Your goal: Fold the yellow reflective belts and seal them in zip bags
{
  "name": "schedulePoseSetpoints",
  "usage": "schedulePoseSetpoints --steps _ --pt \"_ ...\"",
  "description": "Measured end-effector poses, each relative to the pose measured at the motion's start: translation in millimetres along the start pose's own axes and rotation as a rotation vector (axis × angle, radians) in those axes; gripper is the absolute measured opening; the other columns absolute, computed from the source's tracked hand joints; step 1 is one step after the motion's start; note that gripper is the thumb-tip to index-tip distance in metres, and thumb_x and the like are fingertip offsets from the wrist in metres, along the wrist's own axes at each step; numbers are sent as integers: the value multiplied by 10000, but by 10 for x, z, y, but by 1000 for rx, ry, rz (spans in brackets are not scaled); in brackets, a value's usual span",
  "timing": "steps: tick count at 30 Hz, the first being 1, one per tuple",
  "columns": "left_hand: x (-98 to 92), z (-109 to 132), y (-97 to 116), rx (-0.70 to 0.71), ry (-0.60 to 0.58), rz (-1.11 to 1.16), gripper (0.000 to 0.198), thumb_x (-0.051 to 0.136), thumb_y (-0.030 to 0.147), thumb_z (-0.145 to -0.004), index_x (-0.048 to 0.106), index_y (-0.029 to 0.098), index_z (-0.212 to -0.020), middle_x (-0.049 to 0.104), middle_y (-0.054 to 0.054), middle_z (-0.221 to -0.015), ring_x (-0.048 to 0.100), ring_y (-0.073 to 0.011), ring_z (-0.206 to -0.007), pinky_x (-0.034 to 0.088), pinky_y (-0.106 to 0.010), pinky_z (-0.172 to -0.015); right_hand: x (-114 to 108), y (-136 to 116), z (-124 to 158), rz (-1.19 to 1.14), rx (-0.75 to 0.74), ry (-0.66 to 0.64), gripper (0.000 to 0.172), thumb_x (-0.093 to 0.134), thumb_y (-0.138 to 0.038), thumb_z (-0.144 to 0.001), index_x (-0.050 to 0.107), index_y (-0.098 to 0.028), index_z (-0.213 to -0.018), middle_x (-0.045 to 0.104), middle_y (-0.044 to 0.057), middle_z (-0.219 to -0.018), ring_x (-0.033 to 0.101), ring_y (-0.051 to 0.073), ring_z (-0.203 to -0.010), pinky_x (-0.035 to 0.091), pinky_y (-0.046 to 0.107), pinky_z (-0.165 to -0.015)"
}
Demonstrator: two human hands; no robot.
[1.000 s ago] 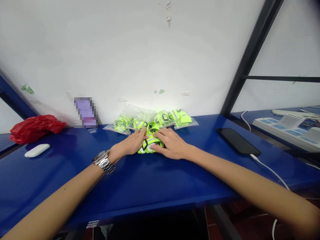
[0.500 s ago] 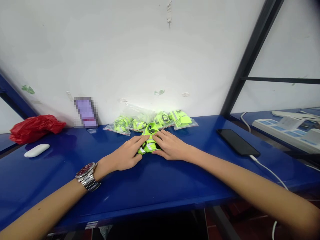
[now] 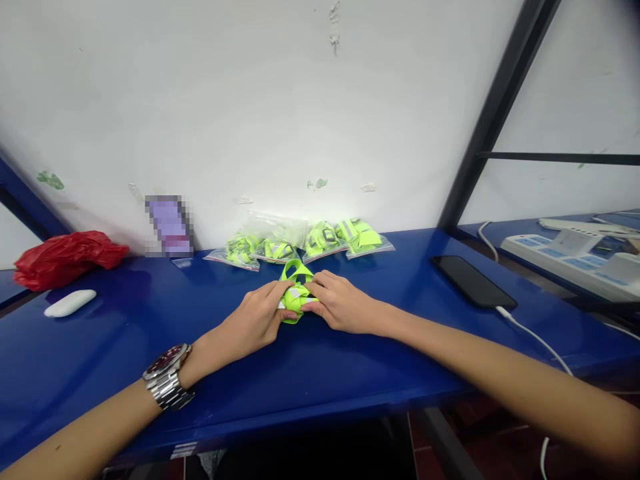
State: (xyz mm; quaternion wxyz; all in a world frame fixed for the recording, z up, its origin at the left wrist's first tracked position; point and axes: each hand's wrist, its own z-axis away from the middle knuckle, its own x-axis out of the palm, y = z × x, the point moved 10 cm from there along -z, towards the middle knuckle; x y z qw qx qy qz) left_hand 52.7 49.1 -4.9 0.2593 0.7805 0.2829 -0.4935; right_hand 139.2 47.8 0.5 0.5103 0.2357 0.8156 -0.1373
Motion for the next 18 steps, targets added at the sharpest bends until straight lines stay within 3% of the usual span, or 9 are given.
schedulePoseSetpoints --steps 5,8,12,15,18 --pt "-55 -42 27 -140 -63 -16 335 417 123 -836 436 197 -1162 654 -73 -890 633 -229 -743 414 -300 -615 -67 -7 -2 -176 87 -9 414 310 -344 -1022 572 -144 -770 535 59 -746 455 159 -677 336 297 -646" --pt "-50 -166 -42 -214 -150 32 377 422 131 -832 405 206 -1202 612 -18 -738 606 -217 -670 385 -290 -609 -37 147 -66 -332 178 -37 464 291 -360 -1027 514 -156 -675 490 12 -637 390 109 -560 270 274 -580" --pt "-8 -354 -187 -250 -231 191 283 437 226 -861 386 201 -1138 534 29 -650 551 -181 -589 357 -261 -560 79 434 -148 -377 301 -66 578 172 -450 -1031 434 -172 -597 362 -25 -515 280 90 -472 222 271 -532" --pt "47 -471 -309 -246 -290 185 263 457 297 -861 405 187 -1094 546 10 -686 537 -181 -594 354 -266 -550 104 591 -190 -302 343 -30 578 144 -485 -1024 489 -166 -687 438 -3 -579 348 103 -507 244 274 -547" --pt "79 -581 -401 -240 -352 139 291 444 362 -874 456 171 -1093 618 -70 -851 587 -221 -749 410 -291 -622 100 661 -228 -235 355 -11 520 144 -466 -1027 537 -163 -873 554 44 -722 464 140 -603 293 277 -583"
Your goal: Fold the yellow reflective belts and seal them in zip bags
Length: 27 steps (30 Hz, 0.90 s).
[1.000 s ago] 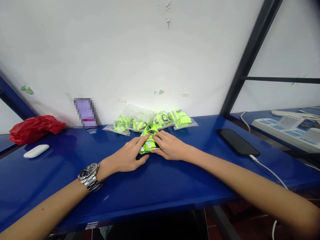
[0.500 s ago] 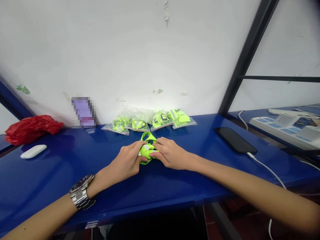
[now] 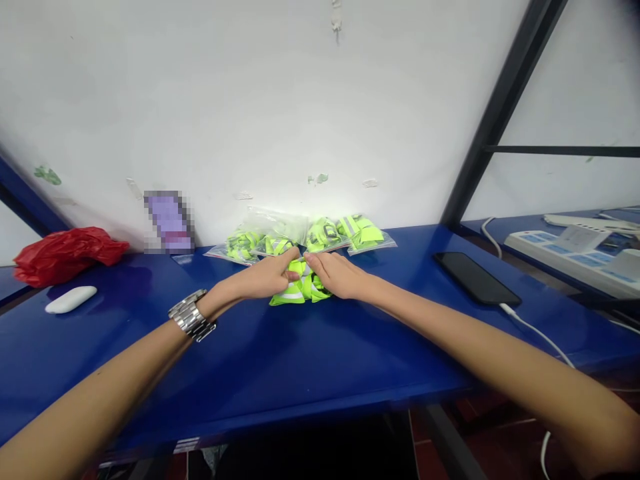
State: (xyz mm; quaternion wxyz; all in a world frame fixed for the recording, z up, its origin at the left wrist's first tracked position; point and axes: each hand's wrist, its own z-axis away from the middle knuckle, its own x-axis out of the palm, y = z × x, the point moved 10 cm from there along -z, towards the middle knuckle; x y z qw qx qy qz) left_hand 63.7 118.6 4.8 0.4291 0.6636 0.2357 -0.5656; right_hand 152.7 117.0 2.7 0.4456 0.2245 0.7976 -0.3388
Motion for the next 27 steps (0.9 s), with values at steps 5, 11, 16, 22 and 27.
schedulePoseSetpoints --steps 5,11,16,22,27 --pt "30 -160 -98 -64 -180 69 493 414 437 -876 458 180 -1294 628 -147 -1120 634 -203 -752 459 -273 -609 -103 77 -75 222 111 59 454 183 -414 -1024 547 -143 -1027 590 114 -798 548 221 -711 380 320 -633" --pt "67 -253 -261 -117 -279 88 530 410 384 -851 465 158 -1328 684 -142 -936 557 -134 -452 434 -265 -483 -101 -309 -25 159 -229 105 444 231 -402 -1023 463 -104 -1256 560 192 -1179 524 274 -1073 429 421 -902" --pt "26 -268 -208 -6 -149 48 410 386 346 -871 546 192 -1216 663 -102 -1073 607 -197 -782 485 -293 -698 97 -387 24 183 -318 -17 802 414 -665 -888 332 -63 -1411 464 246 -1347 422 367 -1237 370 514 -1007" --pt "-18 -166 -179 -9 126 -40 400 269 369 -955 578 138 -1063 584 -122 -956 523 -278 -964 429 -433 -869 179 -251 -64 230 -315 -67 879 567 -675 -797 391 -23 -1360 544 231 -1172 537 349 -1058 452 484 -894" --pt "-132 51 -4 143 349 -114 369 237 267 -982 436 178 -1280 552 -140 -1163 558 -241 -1019 436 -395 -899 243 -152 -85 204 -268 -159 791 564 -655 -809 459 -38 -1293 558 230 -1166 557 347 -1050 477 454 -847"
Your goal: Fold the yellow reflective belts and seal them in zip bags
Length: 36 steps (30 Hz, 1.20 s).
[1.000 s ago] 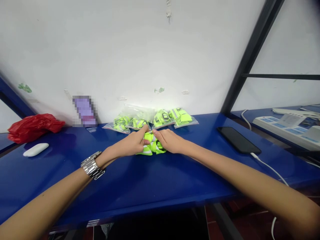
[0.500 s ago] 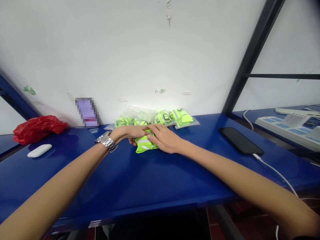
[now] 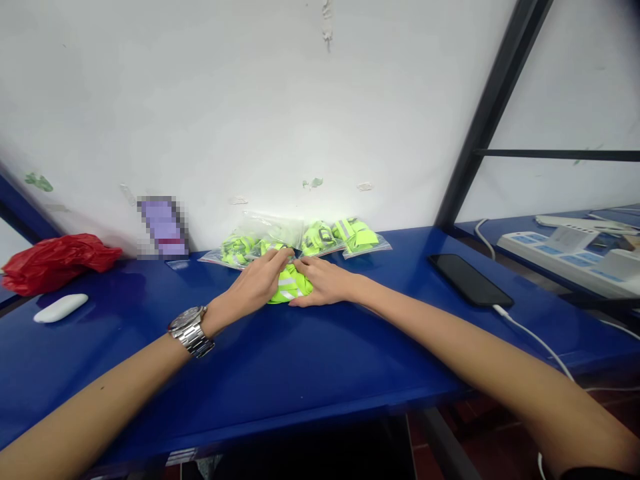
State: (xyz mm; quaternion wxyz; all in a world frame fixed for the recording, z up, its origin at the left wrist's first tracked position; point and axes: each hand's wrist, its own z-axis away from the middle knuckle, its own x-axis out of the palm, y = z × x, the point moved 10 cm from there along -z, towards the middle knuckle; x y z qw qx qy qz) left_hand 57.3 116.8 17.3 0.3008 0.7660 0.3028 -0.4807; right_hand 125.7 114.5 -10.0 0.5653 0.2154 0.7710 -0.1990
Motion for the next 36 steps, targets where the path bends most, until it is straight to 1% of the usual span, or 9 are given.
schedulePoseSetpoints --steps 4,8,11,15,21,26,30,33,36 --pt "-90 111 72 51 -86 105 410 190 371 -1016 455 195 -1273 594 -112 -1229 567 -225 -1106 443 -357 -939 7 -9 8 -40 -4 -27 724 558 -662 -800 526 -60 -1200 603 184 -1031 590 314 -926 486 422 -751" --pt "-83 238 303 225 -223 -78 582 475 512 -926 339 220 -1410 503 -132 -1392 508 -293 -1242 434 -392 -986 -7 -11 2 -107 -3 -16 678 592 -629 -785 527 -92 -1194 622 141 -960 600 264 -833 466 366 -697" --pt "-23 276 464 326 -222 -280 591 551 380 -907 314 169 -1406 476 -187 -1394 477 -327 -1274 429 -430 -996 -18 -9 7 -170 5 -23 649 591 -624 -788 528 -110 -1179 637 107 -902 589 229 -749 433 325 -633" --pt "130 220 528 345 -228 -427 515 619 170 -807 405 107 -1271 527 -198 -1285 513 -338 -1215 462 -424 -939 -1 10 24 -309 61 -103 520 551 -659 -802 586 -148 -891 589 30 -686 526 164 -595 355 276 -530" --pt "228 200 493 398 -149 -477 440 584 171 -844 407 81 -1236 550 -182 -1217 529 -315 -1150 469 -404 -908 -3 90 68 -408 205 -131 496 614 -662 -747 595 -167 -765 482 -25 -539 460 140 -513 318 266 -504" --pt "254 252 516 450 -82 -569 354 437 52 -833 466 59 -1186 601 -173 -1077 581 -290 -975 490 -416 -821 -27 147 126 -603 211 4 634 684 -616 -713 648 -149 -1140 698 80 -914 647 266 -844 477 350 -741" --pt "133 260 542 480 25 -660 396 342 -29 -790 503 42 -1144 595 -193 -1073 568 -296 -1001 485 -434 -848 -94 324 173 -875 282 199 787 705 -556 -730 492 -182 -1389 498 117 -1422 457 318 -1307 354 433 -1084" --pt "-2 214 463 437 96 -710 408 354 -20 -784 498 14 -1165 588 -212 -1072 563 -300 -964 496 -436 -821 -93 541 298 -1105 534 353 939 743 -557 -695 354 -199 -1470 497 144 -1407 511 321 -1250 425 490 -1040" --pt "-127 156 422 403 193 -729 387 377 8 -801 499 -17 -1168 591 -231 -1037 558 -312 -921 506 -444 -772 65 447 361 -1497 708 310 857 755 -545 -696 406 -218 -1409 599 137 -1240 664 282 -987 558 495 -867"
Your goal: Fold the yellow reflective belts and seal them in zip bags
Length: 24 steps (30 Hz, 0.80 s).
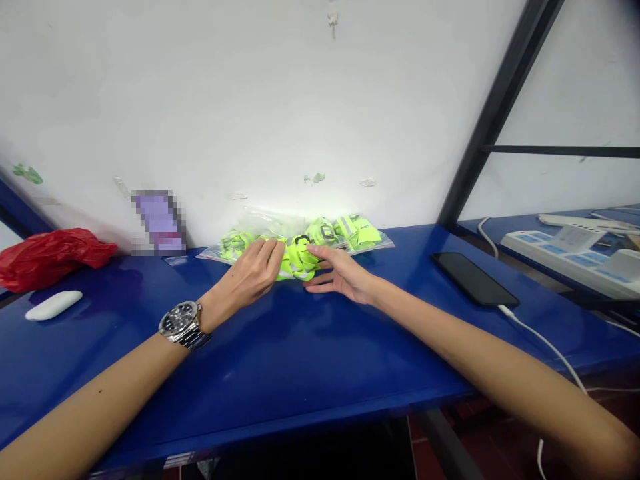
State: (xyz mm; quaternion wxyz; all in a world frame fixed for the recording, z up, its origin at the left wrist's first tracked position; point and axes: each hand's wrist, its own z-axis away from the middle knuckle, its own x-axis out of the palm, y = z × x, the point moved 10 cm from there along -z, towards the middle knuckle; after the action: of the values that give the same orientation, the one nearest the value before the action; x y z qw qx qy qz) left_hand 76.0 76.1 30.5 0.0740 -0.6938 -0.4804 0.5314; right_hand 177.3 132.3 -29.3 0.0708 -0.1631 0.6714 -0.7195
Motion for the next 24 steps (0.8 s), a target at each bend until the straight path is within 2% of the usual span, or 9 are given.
schedulePoseSetpoints --steps 2,4,6,9,13,15,17,20,24 --pt "-61 -42 -6 -21 73 -24 365 374 15 -821 506 -25 -1159 600 -233 -1005 562 -311 -900 512 -447 -749 170 62 85 -192 95 -77 648 778 -496 -693 548 -216 -1230 646 92 -1113 690 239 -874 574 473 -855" --pt "-134 -84 60 -16 148 -56 339 368 21 -844 516 -28 -1145 611 -230 -980 572 -304 -885 518 -445 -737 276 33 146 -331 75 -103 460 814 -391 -678 612 -215 -1051 665 44 -1013 681 202 -868 568 448 -889" --pt "-198 -115 156 5 201 -84 314 364 27 -866 526 -22 -1130 622 -223 -961 581 -295 -878 525 -438 -728 293 -14 176 -411 10 -94 381 838 -265 -649 627 -212 -962 671 17 -971 661 180 -902 564 432 -907" --pt "-290 -115 246 32 258 -92 296 358 32 -889 533 0 -1125 636 -213 -955 594 -282 -881 536 -438 -734 278 -5 182 -464 -8 -142 360 823 -209 -654 634 -188 -959 682 27 -957 656 186 -921 558 450 -915" --pt "-391 -32 285 90 313 -48 304 358 28 -903 524 -1 -1156 640 -226 -988 606 -289 -949 541 -464 -782 361 -2 217 -582 39 -410 403 756 -300 -750 604 -155 -1094 676 85 -1091 636 253 -1058 489 567 -965" --pt "-422 28 344 147 339 -53 285 390 35 -905 531 -1 -1150 642 -229 -1005 605 -296 -986 540 -471 -808 393 30 236 -598 76 -480 484 770 -354 -733 588 -146 -1131 674 102 -1104 638 276 -1060 482 595 -952" --pt "-432 79 414 190 358 -76 267 419 51 -908 541 7 -1141 647 -226 -1023 608 -298 -1009 544 -472 -829 410 78 232 -539 86 -469 546 826 -322 -664 592 -143 -1124 690 92 -1026 668 268 -978 514 568 -917" --pt "-400 106 470 186 338 -78 296 422 70 -917 521 0 -1186 653 -234 -1059 618 -312 -1039 550 -486 -860 448 131 220 -413 58 -411 559 873 -155 -563 621 -146 -1061 689 39 -896 686 215 -853 567 464 -859" --pt "-350 105 490 151 270 3 483 402 79 -929 332 -43 -1391 633 -265 -1158 590 -352 -1148 527 -525 -946 499 174 220 -398 57 -382 493 880 -138 -540 643 -151 -972 685 16 -829 688 186 -794 597 375 -783"
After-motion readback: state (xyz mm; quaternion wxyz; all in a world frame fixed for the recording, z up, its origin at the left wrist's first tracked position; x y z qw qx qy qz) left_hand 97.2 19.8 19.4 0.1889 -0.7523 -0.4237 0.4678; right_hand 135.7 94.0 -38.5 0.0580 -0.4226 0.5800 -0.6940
